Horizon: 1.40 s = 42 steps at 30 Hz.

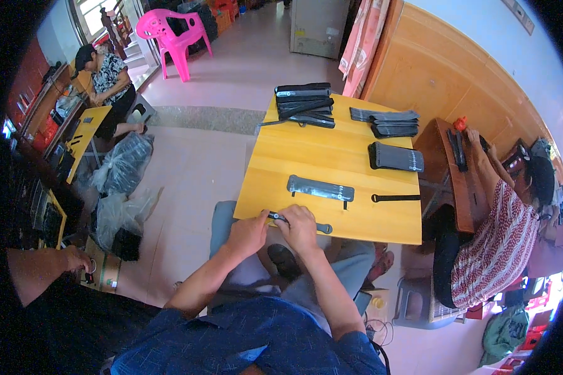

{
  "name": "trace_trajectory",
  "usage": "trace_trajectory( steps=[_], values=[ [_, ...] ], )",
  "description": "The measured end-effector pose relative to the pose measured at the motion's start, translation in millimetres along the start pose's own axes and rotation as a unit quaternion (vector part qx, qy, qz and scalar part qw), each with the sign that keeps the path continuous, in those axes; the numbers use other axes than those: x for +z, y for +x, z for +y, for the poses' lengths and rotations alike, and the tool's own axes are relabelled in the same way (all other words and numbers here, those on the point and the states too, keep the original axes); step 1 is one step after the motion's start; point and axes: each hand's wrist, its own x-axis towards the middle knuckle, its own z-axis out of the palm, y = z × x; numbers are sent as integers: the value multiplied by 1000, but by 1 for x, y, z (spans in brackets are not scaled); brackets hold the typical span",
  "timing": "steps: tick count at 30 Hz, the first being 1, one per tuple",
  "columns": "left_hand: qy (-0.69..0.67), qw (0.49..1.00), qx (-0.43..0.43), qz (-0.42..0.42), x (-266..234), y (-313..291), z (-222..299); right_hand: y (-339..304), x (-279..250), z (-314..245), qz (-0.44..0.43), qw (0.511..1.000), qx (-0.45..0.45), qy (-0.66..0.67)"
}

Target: Assembling black plastic handles by inserting metal pins and using a screwdriver.

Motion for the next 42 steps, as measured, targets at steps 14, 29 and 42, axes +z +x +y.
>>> trace_trajectory(
  steps=[14, 29, 42],
  values=[
    [24, 999, -11, -24, -5, 6, -9, -1, 5, 7, 2, 1000, -2, 12],
    [-42, 999, -11, 10, -4, 10, -18, 4, 3, 9, 2, 1000, -13, 3],
    [-93, 996, -6, 9, -7, 14, -26, 18, 15, -3, -43, 999, -23, -23]
  ],
)
